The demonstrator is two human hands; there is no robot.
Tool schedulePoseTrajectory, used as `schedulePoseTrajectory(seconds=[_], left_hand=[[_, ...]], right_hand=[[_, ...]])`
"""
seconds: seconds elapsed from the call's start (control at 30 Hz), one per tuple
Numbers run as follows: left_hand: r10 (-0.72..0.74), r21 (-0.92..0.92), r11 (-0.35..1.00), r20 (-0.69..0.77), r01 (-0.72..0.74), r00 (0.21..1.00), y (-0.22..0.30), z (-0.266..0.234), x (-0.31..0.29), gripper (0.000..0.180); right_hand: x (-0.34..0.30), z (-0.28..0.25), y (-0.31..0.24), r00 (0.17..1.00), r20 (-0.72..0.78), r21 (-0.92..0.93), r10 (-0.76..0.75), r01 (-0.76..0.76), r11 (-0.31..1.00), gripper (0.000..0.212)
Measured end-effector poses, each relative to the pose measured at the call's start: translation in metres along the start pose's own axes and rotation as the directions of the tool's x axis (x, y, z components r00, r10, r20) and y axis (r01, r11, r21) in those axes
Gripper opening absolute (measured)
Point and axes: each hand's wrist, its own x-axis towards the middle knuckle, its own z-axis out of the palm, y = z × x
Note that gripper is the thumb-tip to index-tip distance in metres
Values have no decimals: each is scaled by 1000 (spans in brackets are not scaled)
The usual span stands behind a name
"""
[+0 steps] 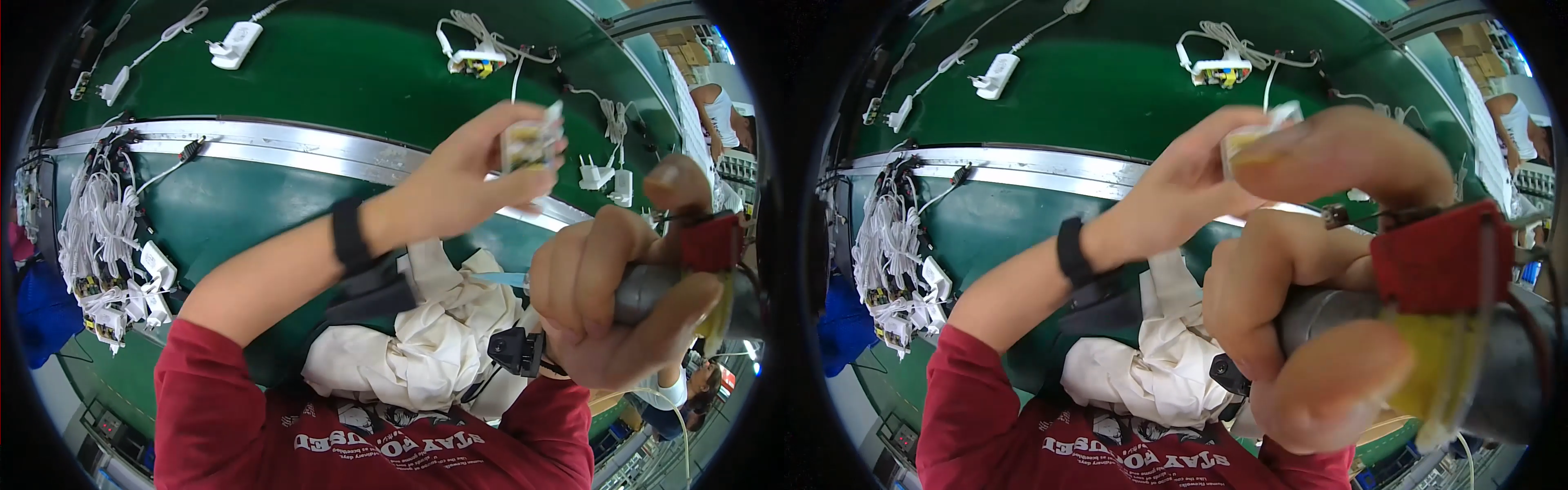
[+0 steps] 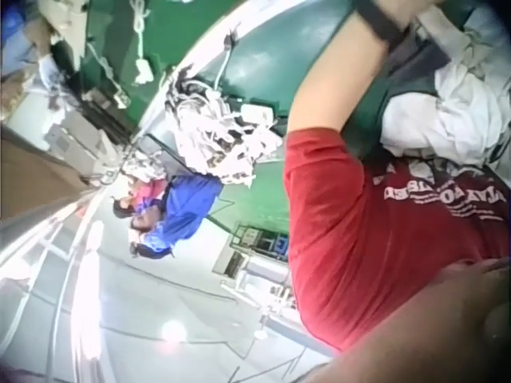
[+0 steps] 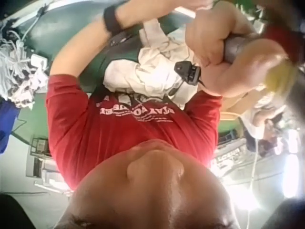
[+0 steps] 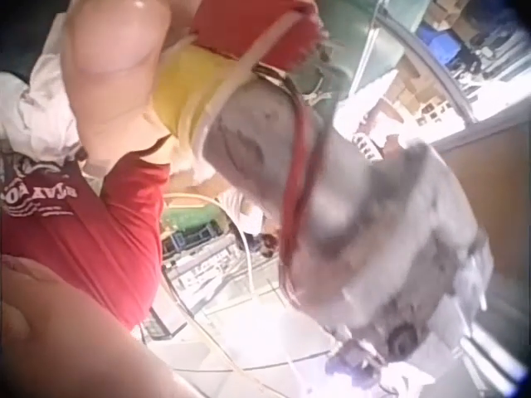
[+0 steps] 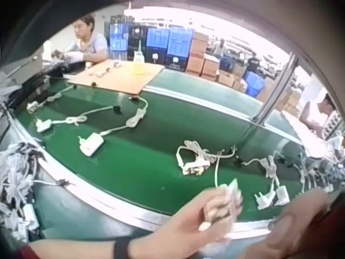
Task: The person picks up a circuit board and places it into a white plastic housing, then applies glue to the components using a dispenser. The person then sets the assembled unit onto the conveyor belt and repeats the process.
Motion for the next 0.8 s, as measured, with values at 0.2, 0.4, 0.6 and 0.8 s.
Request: schedulePoseTrajectory(seconds=[0.2, 0.4, 0.6, 0.8], left_hand=[[460, 725, 528, 192, -441, 867, -1, 20, 66, 44], [266, 987, 80, 112, -138, 957, -22, 7, 59, 44], [442, 946, -272, 286, -176, 851, 9, -11, 90, 31], [34, 870, -493, 8, 10, 999, 17, -21, 107, 19]], right_hand=[[-1, -5, 2, 995, 60, -68, -80, 84, 994, 53], [-2, -8, 5, 995, 17, -172, -101, 102, 980, 49], [2, -6, 4, 995, 28, -121, -99, 102, 987, 48], [0, 3, 3, 997, -17, -52, -80, 79, 996, 46]])
